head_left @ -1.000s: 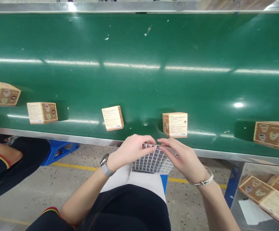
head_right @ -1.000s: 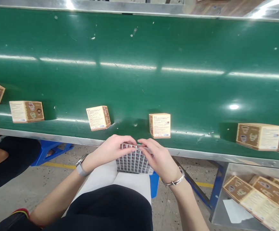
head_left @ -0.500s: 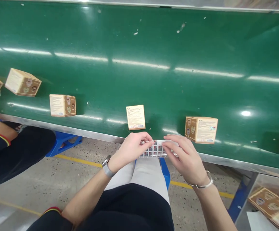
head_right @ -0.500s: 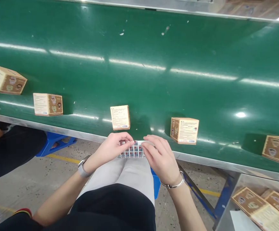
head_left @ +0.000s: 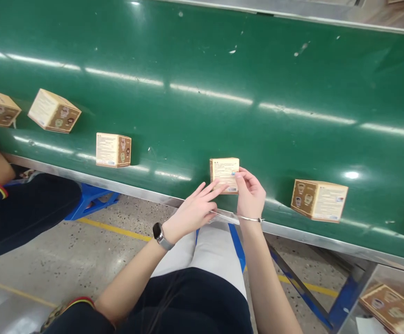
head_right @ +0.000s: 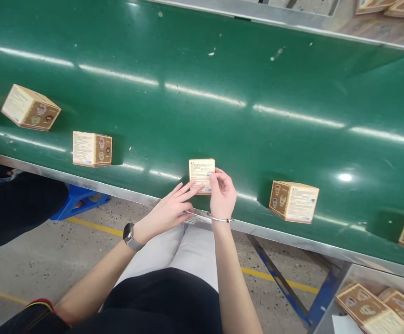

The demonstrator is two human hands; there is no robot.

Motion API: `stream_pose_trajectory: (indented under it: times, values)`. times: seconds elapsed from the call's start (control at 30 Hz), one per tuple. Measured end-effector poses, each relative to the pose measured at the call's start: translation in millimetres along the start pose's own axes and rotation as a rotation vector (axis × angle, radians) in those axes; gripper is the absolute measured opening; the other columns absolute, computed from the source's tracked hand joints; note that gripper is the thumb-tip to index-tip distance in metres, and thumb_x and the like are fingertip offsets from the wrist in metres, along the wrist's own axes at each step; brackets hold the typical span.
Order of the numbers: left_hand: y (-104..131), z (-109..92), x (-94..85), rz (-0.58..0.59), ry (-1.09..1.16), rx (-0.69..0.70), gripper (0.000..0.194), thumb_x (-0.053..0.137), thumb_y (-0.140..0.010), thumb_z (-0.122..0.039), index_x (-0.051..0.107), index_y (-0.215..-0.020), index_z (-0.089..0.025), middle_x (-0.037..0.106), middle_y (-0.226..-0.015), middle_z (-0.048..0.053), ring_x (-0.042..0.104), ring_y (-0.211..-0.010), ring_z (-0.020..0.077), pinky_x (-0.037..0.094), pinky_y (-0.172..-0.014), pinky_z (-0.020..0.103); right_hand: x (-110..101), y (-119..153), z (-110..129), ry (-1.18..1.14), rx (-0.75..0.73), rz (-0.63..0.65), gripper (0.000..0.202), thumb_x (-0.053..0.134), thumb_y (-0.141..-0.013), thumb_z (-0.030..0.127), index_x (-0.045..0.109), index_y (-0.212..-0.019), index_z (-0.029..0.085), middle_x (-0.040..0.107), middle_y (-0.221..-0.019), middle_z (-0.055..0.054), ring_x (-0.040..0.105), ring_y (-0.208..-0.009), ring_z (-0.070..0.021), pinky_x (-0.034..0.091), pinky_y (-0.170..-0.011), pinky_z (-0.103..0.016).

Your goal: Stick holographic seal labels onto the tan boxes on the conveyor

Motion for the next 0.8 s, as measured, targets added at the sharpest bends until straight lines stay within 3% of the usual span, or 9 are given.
stream_pose_trajectory:
  times: [0.27, 0.43, 0.6, 0.7, 0.8]
  values:
    - [-8, -5, 3.9, 0.017, -0.002, 0.037, 0.016, 0.059, -0.088, -0.011, 0.065, -0.074, -0.015, 0.028, -0.160, 0.005, 0.021, -0.150, 0.0228, 0.026, -0.123, 0.045, -13, -2, 14, 0.215, -0.188, -0.068, 0.028, 0.067, -0.076, 0.046, 0.064, -0.080, 0.018, 0.067, -0.104, -0.011, 0.066, -0.096, -0.0226, 0.054, -0.086, -0.041]
    - [-13, -9, 4.4, 0.042, -0.001, 0.046, 0.018, 0.058, -0.088, -0.011, 0.065, -0.072, -0.015, 0.030, -0.159, 0.008, 0.022, -0.150, 0.0226, 0.027, -0.122, 0.046, -13, 8, 33, 0.452, -0.390, -0.194, 0.022, 0.063, -0.084, 0.041, 0.061, -0.081, 0.019, 0.065, -0.100, -0.011, 0.065, -0.095, -0.0227, 0.055, -0.082, -0.040]
    - [-16, -12, 2.6, 0.039, 0.090, 0.048, 0.018, 0.058, -0.088, -0.010, 0.064, -0.073, -0.015, 0.033, -0.157, 0.008, 0.023, -0.149, 0.0225, 0.025, -0.122, 0.047, -29, 3, 35, 0.388, -0.425, -0.303, 0.031, 0.063, -0.084, 0.030, 0.055, -0.112, 0.018, 0.059, -0.118, -0.015, 0.068, -0.079, -0.0180, 0.056, -0.071, -0.035]
    - [-13, -9, -9.2, -0.005, 0.260, -0.005, 0.014, 0.058, -0.091, -0.016, 0.065, -0.080, -0.017, 0.051, -0.147, 0.007, 0.039, -0.142, 0.0217, 0.033, -0.118, 0.042, -44, 1, 55, 0.460, -0.470, -0.287, 0.020, 0.057, -0.086, 0.024, 0.061, -0.105, 0.018, 0.064, -0.107, -0.012, 0.069, -0.079, -0.0198, 0.056, -0.075, -0.037]
    - [-4, 3, -19.6, 0.007, 0.451, -0.187, 0.011, 0.058, -0.092, -0.023, 0.068, -0.087, -0.020, 0.075, -0.107, 0.003, 0.069, -0.105, 0.0189, 0.051, -0.093, 0.031, -38, 13, 87, 0.630, -0.539, -0.039, 0.014, 0.057, -0.090, 0.027, 0.066, -0.097, 0.020, 0.070, -0.095, -0.009, 0.069, -0.087, -0.0221, 0.055, -0.083, -0.040]
Point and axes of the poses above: each hand's wrist, its own y-axis away from the middle knuckle, its own x-axis out of the palm, z = x × y, the point moved 9 cm from there along -y, towards the middle knuckle
